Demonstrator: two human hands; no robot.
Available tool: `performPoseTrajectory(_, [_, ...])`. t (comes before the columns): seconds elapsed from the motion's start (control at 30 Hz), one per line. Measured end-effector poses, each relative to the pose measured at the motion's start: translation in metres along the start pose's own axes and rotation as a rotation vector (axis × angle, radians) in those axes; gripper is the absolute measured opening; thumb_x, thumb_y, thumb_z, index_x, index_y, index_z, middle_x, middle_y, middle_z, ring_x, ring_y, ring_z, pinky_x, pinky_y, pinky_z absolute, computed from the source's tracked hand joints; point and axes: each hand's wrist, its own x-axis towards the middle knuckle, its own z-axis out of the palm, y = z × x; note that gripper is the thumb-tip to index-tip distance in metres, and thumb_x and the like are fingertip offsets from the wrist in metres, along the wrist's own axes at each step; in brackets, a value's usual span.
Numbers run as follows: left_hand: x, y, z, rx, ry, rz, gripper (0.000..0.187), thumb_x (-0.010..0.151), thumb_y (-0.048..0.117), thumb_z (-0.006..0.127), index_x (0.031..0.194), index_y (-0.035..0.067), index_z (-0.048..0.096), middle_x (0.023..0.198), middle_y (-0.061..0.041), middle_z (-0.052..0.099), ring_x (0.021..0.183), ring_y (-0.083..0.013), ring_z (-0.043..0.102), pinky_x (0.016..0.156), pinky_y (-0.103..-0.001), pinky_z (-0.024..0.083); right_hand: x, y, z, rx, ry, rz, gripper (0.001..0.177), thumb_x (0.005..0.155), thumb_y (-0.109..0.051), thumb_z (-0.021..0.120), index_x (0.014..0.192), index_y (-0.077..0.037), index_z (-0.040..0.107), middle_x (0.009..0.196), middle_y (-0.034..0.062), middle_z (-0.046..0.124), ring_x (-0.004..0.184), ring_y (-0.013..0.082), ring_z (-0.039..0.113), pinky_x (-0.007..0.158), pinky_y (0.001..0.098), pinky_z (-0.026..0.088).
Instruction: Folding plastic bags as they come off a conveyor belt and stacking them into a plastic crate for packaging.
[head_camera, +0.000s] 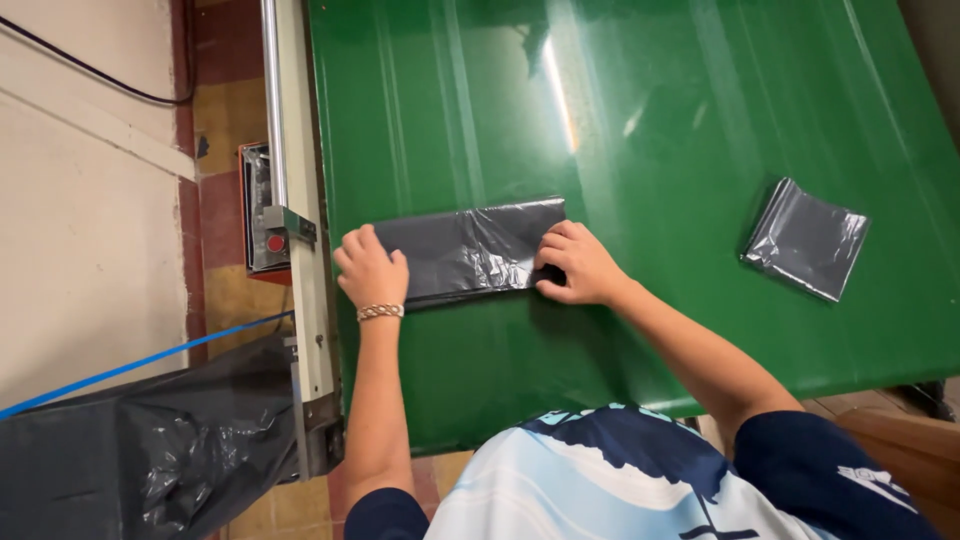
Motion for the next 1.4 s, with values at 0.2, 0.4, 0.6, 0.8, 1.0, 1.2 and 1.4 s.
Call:
performPoseTrajectory(0.2, [-0.033, 0.064, -0.002, 0.135, 0.02, 0.468, 0.071, 0.084, 0.05, 0.061, 0.142, 0.012, 0.048, 0.156, -0.011, 0.04, 0.148, -0.0338, 0.027, 0.107, -0.072, 0.029, 0.059, -0.035, 0.041, -0.097, -0.011, 0.022, 0.06, 0.092, -0.05, 0.057, 0.134, -0.008, 0.055, 0.135, 0.0178, 0.056, 0.136, 0.037, 0.047, 0.111, 0.05, 0.035])
performPoseTrajectory(0.4, [-0.03, 0.045, -0.002, 0.16, -0.236, 0.488, 0.086, 0.088, 0.068, 0.046, 0.155, 0.016, 0.032, 0.167, -0.005, 0.023, 0.155, -0.0288, 0.012, 0.112, -0.074, 0.021, 0.038, 0.0, 0.048, -0.33, -0.155, 0.234, 0.088, 0.089, -0.068, 0.05, 0.149, -0.004, 0.043, 0.152, 0.0237, 0.043, 0.146, 0.0408, 0.033, 0.12, 0.0534, 0.022])
performPoseTrajectory(0.6, [-0.039, -0.026, -0.02, 0.139, 0.024, 0.66, 0.092, 0.082, 0.079, 0.043, 0.147, 0.013, 0.042, 0.157, -0.009, 0.037, 0.147, -0.0287, 0.03, 0.108, -0.063, 0.035, 0.011, 0.024, 0.022, -0.378, -0.046, 0.39, 0.088, 0.09, -0.059, 0.058, 0.149, 0.003, 0.04, 0.152, 0.0261, 0.043, 0.145, 0.0421, 0.033, 0.121, 0.0533, 0.022])
performPoseTrajectory(0.8, [-0.041, -0.076, 0.026, 0.282, 0.307, 1.113, 0.027, 0.096, 0.045, 0.043, 0.085, 0.024, 0.054, 0.081, 0.005, 0.048, 0.079, -0.0172, 0.053, 0.059, -0.035, 0.041, 0.028, -0.057, 0.072, -0.216, -0.074, 0.081, 0.078, 0.069, -0.024, 0.08, 0.137, 0.002, 0.05, 0.14, 0.0251, 0.051, 0.137, 0.0417, 0.044, 0.117, 0.0534, 0.031])
performPoseTrajectory(1.0, [-0.089, -0.012, -0.001, 0.117, -0.11, 1.211, 0.023, 0.083, 0.037, 0.056, 0.065, 0.023, 0.053, 0.062, 0.002, 0.054, 0.059, -0.0206, 0.06, 0.049, -0.037, 0.045, -0.023, -0.114, 0.103, -0.032, -0.079, -0.022, 0.084, 0.066, -0.022, 0.081, 0.142, -0.005, 0.049, 0.146, 0.016, 0.05, 0.14, 0.0346, 0.045, 0.118, 0.0504, 0.033])
performPoseTrajectory(1.2, [-0.075, 0.074, -0.057, -0.382, -0.806, 0.722, 0.032, 0.094, 0.046, 0.055, 0.097, 0.021, 0.074, 0.1, -0.006, 0.076, 0.099, -0.0289, 0.071, 0.079, -0.04, 0.058, -0.076, -0.124, 0.062, 0.457, 0.039, 0.085, 0.028, 0.085, -0.015, 0.069, 0.112, -0.009, 0.068, 0.123, 0.0102, 0.069, 0.119, 0.034, 0.064, 0.108, 0.054, 0.045])
performPoseTrajectory(1.4, [-0.017, 0.024, 0.095, -0.805, -1.134, -0.079, 0.071, 0.099, 0.063, 0.022, 0.105, 0.014, 0.073, 0.1, -0.011, 0.076, 0.091, -0.0207, 0.075, 0.071, -0.028, 0.059, -0.088, -0.089, 0.064, 1.173, 0.18, 1.021, 0.015, 0.097, -0.019, 0.061, 0.104, -0.012, 0.071, 0.094, 0.0036, 0.073, 0.091, 0.0156, 0.069, 0.082, 0.0378, 0.057])
